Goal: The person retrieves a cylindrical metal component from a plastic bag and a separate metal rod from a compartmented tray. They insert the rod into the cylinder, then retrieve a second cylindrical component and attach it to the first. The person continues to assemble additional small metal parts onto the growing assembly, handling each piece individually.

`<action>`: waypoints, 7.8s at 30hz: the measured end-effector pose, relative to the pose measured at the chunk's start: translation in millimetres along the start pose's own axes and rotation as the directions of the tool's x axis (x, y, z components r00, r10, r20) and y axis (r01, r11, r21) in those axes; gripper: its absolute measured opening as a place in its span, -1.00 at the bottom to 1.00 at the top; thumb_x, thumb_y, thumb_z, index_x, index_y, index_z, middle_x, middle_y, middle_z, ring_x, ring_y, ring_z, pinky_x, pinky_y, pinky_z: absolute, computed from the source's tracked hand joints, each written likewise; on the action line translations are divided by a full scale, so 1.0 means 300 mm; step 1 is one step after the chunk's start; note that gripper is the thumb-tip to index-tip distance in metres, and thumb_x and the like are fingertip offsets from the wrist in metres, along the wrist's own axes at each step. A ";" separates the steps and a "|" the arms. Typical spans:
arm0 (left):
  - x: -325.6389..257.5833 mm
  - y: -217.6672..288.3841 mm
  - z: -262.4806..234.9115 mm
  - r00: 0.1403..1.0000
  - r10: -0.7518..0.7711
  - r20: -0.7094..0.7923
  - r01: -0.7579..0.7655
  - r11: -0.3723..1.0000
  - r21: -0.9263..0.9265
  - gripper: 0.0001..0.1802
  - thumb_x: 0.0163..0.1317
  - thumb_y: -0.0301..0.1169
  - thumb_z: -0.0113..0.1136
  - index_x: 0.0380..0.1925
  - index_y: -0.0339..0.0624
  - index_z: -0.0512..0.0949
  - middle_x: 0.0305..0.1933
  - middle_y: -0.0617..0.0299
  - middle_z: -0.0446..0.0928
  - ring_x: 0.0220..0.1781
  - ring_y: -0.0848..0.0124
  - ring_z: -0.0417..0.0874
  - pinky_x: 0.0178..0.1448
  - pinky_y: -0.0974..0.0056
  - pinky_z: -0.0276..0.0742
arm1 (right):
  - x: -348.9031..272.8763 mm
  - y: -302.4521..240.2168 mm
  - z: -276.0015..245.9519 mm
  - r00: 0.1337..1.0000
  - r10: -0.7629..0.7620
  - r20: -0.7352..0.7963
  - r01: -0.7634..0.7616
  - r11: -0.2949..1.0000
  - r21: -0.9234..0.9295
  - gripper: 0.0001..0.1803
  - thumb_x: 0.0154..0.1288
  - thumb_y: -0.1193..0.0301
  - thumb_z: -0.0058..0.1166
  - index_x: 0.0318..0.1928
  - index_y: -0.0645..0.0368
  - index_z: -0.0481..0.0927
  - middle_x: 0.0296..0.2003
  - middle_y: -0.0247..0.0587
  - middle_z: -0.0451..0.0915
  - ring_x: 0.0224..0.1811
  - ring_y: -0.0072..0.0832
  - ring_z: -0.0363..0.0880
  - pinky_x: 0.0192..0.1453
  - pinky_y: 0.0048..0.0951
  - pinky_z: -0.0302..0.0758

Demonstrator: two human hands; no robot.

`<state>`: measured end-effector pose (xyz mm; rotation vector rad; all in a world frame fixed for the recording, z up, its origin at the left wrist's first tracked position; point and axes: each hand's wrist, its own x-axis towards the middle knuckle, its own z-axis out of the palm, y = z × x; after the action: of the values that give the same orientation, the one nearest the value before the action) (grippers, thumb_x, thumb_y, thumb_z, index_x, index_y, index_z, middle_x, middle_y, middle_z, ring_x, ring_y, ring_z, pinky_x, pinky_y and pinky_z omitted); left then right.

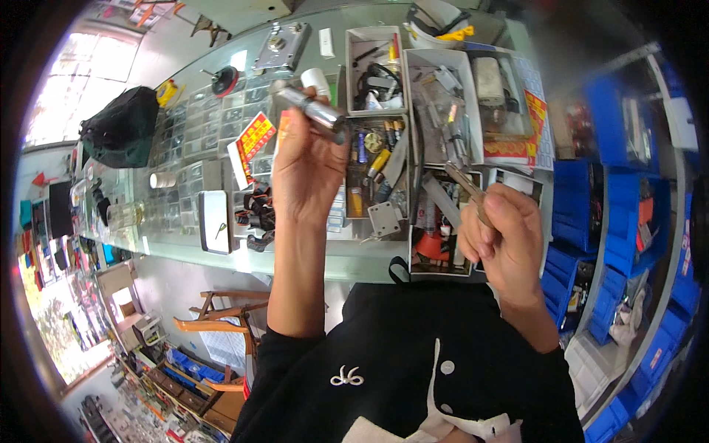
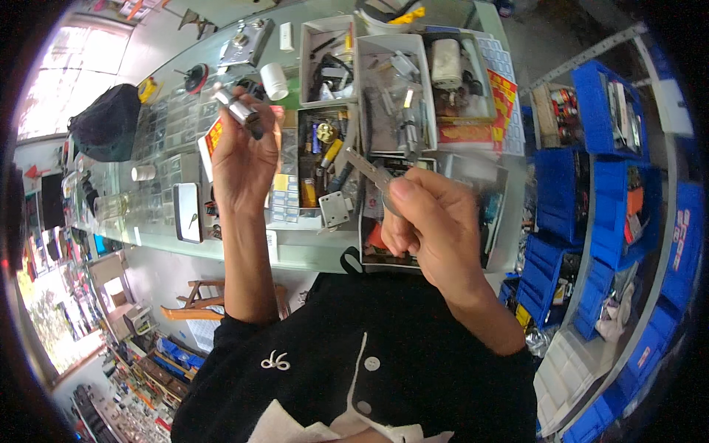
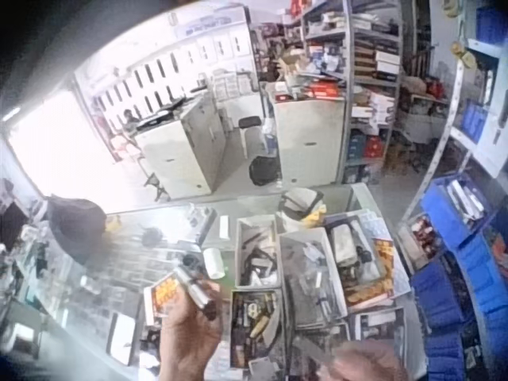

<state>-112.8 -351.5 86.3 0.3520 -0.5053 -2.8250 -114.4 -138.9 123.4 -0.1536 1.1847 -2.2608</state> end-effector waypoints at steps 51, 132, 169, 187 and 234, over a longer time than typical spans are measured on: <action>-0.065 -0.155 0.067 0.937 -0.245 0.248 0.161 0.936 0.314 -0.45 0.05 -0.32 0.19 0.02 -0.26 0.24 -0.21 0.06 0.48 -0.17 0.27 0.54 -0.11 0.31 0.51 | 0.045 0.066 0.025 0.995 0.006 -0.103 -0.029 0.975 -0.221 -0.63 0.32 0.20 -0.21 -0.56 0.18 0.30 -0.67 -0.31 0.32 -0.69 -0.65 0.18 -0.59 -0.61 0.23; -0.152 -0.124 -0.063 0.989 -0.110 0.096 0.045 0.856 0.514 -0.63 0.18 -0.24 0.05 -0.19 -0.36 0.39 -0.29 0.01 0.53 -0.22 0.31 0.57 -0.07 0.25 0.45 | 0.027 0.182 -0.046 0.947 0.294 0.130 -0.288 0.955 -0.065 -0.72 0.30 0.25 -0.16 -0.38 0.23 0.41 -0.52 -0.27 0.44 -0.56 -0.63 0.39 -0.44 -0.61 0.41; -0.197 -0.399 0.102 0.929 -0.358 0.088 0.226 0.742 0.631 -0.07 0.01 0.04 0.15 0.22 -0.25 -0.04 0.11 -0.05 0.28 0.16 0.19 0.30 0.26 0.15 0.09 | -0.105 -0.027 -0.322 0.962 -0.271 0.037 0.161 0.452 -0.878 -0.74 0.01 0.43 0.16 -0.27 0.26 0.48 -0.48 -0.20 0.50 -0.49 -0.39 0.51 -0.40 -0.43 0.43; -0.224 -0.216 0.010 0.967 -0.089 -0.238 0.144 0.964 0.225 -0.69 0.30 -0.13 -0.24 -0.35 -0.15 0.33 -0.65 0.38 0.14 -0.69 0.59 0.07 -0.60 0.47 0.04 | 0.511 -0.237 -0.570 0.727 -0.053 0.685 0.585 -0.475 -0.658 -0.63 -0.03 0.53 0.08 -0.12 0.02 0.49 -0.14 -0.36 0.47 -0.03 -0.46 0.37 0.04 -0.44 0.28; -0.124 -0.190 0.029 0.978 -0.054 -0.203 0.174 0.752 0.636 -0.61 0.13 -0.35 0.08 -0.10 -0.39 0.36 -0.32 0.04 0.51 -0.79 0.66 0.19 -0.74 0.54 0.09 | 0.443 -0.252 -0.491 0.694 -0.178 0.698 0.554 -0.488 -0.675 -0.69 -0.05 0.54 0.00 -0.20 0.04 0.50 -0.17 -0.32 0.50 -0.14 -0.38 0.44 -0.09 -0.36 0.32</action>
<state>-91.8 -286.4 80.3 0.7708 -1.4790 -2.5909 -309.3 -71.4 73.5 -1.8303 2.8889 -0.6033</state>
